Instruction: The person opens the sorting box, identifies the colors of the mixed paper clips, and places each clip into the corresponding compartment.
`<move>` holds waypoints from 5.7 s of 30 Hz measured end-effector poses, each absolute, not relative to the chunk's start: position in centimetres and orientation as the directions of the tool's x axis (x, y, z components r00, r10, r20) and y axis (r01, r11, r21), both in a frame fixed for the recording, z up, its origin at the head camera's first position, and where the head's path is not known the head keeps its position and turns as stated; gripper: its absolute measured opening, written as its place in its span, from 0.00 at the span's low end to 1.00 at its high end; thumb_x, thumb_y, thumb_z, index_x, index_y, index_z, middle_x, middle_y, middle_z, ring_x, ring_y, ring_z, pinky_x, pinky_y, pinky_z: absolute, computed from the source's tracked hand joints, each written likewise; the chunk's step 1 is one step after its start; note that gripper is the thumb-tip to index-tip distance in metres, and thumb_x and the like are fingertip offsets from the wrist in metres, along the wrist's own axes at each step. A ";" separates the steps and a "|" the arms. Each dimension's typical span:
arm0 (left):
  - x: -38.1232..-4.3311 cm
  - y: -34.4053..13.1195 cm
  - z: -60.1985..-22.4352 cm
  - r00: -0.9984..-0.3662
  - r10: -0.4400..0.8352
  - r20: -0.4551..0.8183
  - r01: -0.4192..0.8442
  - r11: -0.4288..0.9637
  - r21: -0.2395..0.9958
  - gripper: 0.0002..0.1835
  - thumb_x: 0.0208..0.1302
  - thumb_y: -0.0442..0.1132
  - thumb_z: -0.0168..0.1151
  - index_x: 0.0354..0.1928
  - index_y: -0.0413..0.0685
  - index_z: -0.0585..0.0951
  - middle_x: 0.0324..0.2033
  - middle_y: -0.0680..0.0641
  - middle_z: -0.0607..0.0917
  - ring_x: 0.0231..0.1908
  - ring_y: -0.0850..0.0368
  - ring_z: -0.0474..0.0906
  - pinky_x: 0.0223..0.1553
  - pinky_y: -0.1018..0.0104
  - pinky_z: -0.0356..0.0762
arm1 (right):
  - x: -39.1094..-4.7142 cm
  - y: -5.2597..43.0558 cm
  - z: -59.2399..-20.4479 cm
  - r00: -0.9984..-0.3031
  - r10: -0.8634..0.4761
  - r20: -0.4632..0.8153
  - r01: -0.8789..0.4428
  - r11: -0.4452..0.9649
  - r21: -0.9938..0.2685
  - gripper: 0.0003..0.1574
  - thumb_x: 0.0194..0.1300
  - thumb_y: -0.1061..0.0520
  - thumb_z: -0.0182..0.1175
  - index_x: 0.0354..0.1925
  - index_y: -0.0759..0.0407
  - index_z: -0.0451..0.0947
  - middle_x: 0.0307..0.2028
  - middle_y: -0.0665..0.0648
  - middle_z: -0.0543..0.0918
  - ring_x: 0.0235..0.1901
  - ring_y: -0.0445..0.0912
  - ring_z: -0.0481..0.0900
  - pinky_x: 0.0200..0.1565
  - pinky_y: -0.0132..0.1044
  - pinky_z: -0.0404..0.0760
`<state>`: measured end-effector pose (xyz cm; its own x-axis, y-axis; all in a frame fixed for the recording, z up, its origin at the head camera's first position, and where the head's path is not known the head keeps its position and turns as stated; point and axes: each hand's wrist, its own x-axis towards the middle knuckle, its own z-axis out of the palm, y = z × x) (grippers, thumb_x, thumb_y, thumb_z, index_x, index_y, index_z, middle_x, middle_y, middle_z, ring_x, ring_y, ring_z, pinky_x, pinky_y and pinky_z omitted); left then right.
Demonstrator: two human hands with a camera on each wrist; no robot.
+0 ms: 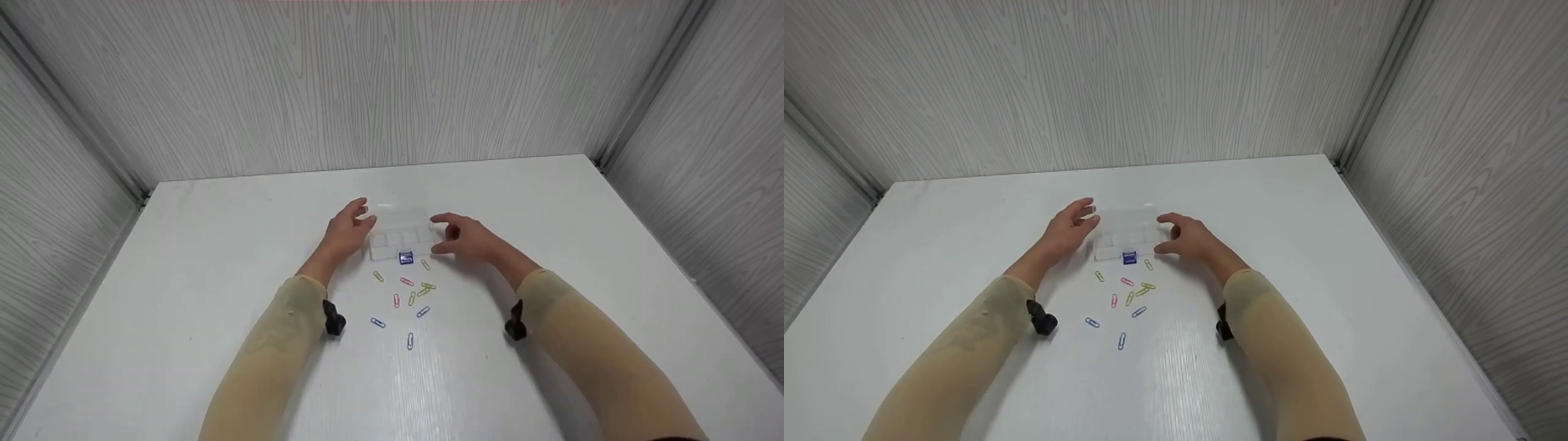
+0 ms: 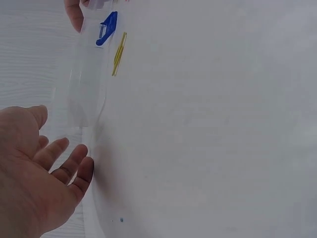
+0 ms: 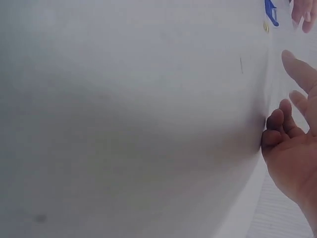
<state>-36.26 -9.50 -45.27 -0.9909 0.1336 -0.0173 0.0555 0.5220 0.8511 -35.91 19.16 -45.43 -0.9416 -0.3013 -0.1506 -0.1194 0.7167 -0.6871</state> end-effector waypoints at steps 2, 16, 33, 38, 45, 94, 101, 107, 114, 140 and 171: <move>-36.2 -9.3 -45.2 -0.990 0.143 -0.015 0.063 0.523 0.850 0.32 0.73 0.52 0.52 0.74 0.57 0.59 0.69 0.48 0.67 0.64 0.52 0.67 0.61 0.56 0.67 | -35.9 19.4 -45.6 -0.940 -0.306 -0.149 -0.118 0.703 -0.702 0.45 0.53 0.41 0.73 0.67 0.39 0.67 0.41 0.55 0.73 0.42 0.50 0.70 0.44 0.42 0.69; -35.8 -9.4 -45.1 -0.989 0.148 -0.015 0.067 0.534 0.843 0.32 0.72 0.53 0.52 0.74 0.57 0.58 0.68 0.48 0.68 0.64 0.51 0.68 0.62 0.56 0.66 | -35.6 19.9 -46.3 -0.940 -0.316 -0.128 -0.120 0.656 -0.745 0.43 0.57 0.39 0.70 0.68 0.36 0.66 0.38 0.55 0.71 0.40 0.49 0.70 0.43 0.43 0.67; -32.2 -12.3 -43.5 -0.984 0.176 0.040 0.132 0.547 0.826 0.21 0.70 0.50 0.58 0.59 0.49 0.76 0.45 0.51 0.80 0.47 0.55 0.73 0.50 0.60 0.72 | -35.5 19.9 -46.1 -0.946 -0.289 -0.144 -0.096 0.677 -0.730 0.43 0.55 0.37 0.70 0.67 0.32 0.66 0.36 0.56 0.70 0.39 0.50 0.70 0.45 0.43 0.67; -30.4 -12.9 -44.1 -0.950 0.311 -0.039 0.149 0.557 0.817 0.15 0.65 0.48 0.64 0.51 0.52 0.83 0.41 0.54 0.82 0.43 0.54 0.75 0.46 0.61 0.74 | -35.5 19.9 -46.2 -0.947 -0.287 -0.142 -0.093 0.671 -0.735 0.42 0.56 0.38 0.70 0.67 0.32 0.66 0.36 0.57 0.70 0.40 0.50 0.70 0.46 0.44 0.67; -29.9 -12.7 -45.5 -0.902 0.426 -0.077 0.201 0.569 0.798 0.11 0.62 0.43 0.67 0.47 0.54 0.85 0.37 0.53 0.82 0.39 0.55 0.74 0.43 0.62 0.72 | -35.5 19.8 -46.4 -0.944 -0.290 -0.160 -0.080 0.668 -0.740 0.42 0.56 0.38 0.69 0.67 0.30 0.66 0.37 0.57 0.70 0.42 0.50 0.70 0.47 0.44 0.66; -30.4 -12.2 -46.7 -0.888 0.449 -0.099 0.244 0.643 0.726 0.02 0.63 0.42 0.66 0.36 0.55 0.85 0.29 0.54 0.81 0.34 0.57 0.73 0.40 0.63 0.69 | -35.2 19.5 -46.4 -0.944 -0.299 -0.138 -0.105 0.671 -0.734 0.42 0.56 0.38 0.69 0.67 0.32 0.66 0.38 0.56 0.70 0.42 0.49 0.69 0.46 0.44 0.65; -30.5 -12.2 -46.3 -0.899 0.426 -0.104 0.207 0.622 0.756 0.02 0.64 0.44 0.65 0.36 0.58 0.84 0.33 0.52 0.81 0.38 0.56 0.74 0.43 0.62 0.70 | -35.3 19.6 -46.5 -0.947 -0.289 -0.142 -0.099 0.680 -0.726 0.42 0.55 0.36 0.70 0.66 0.30 0.66 0.38 0.55 0.70 0.43 0.48 0.69 0.48 0.45 0.64; -31.0 -12.3 -45.6 -0.909 0.401 -0.110 0.163 0.587 0.793 0.04 0.64 0.44 0.65 0.37 0.55 0.85 0.33 0.50 0.82 0.36 0.54 0.75 0.38 0.62 0.72 | -35.1 19.6 -46.4 -0.943 -0.298 -0.147 -0.097 0.671 -0.735 0.42 0.56 0.38 0.70 0.67 0.31 0.66 0.39 0.56 0.69 0.44 0.49 0.68 0.49 0.45 0.64; -32.2 -11.8 -44.5 -0.936 0.344 -0.072 0.153 0.584 0.797 0.06 0.65 0.47 0.64 0.40 0.57 0.84 0.36 0.51 0.82 0.37 0.54 0.75 0.40 0.63 0.75 | -35.1 19.7 -46.3 -0.939 -0.316 -0.136 -0.115 0.659 -0.743 0.42 0.57 0.37 0.69 0.68 0.33 0.66 0.36 0.55 0.70 0.39 0.49 0.69 0.45 0.43 0.66; -32.8 -10.7 -44.3 -0.972 0.226 -0.064 0.085 0.591 0.802 0.09 0.65 0.47 0.64 0.44 0.55 0.83 0.38 0.49 0.80 0.39 0.54 0.73 0.39 0.62 0.73 | -35.3 19.8 -46.6 -0.939 -0.317 -0.133 -0.117 0.657 -0.745 0.43 0.56 0.36 0.69 0.67 0.32 0.66 0.35 0.55 0.69 0.38 0.49 0.69 0.45 0.43 0.65; -28.0 -7.9 -45.1 -0.822 0.569 -0.032 0.290 0.467 0.835 0.13 0.61 0.48 0.68 0.45 0.53 0.86 0.31 0.50 0.79 0.34 0.54 0.73 0.35 0.64 0.70 | -35.3 19.8 -46.5 -0.936 -0.315 -0.159 -0.097 0.662 -0.743 0.43 0.56 0.36 0.69 0.68 0.32 0.65 0.34 0.55 0.70 0.37 0.50 0.70 0.41 0.42 0.68</move>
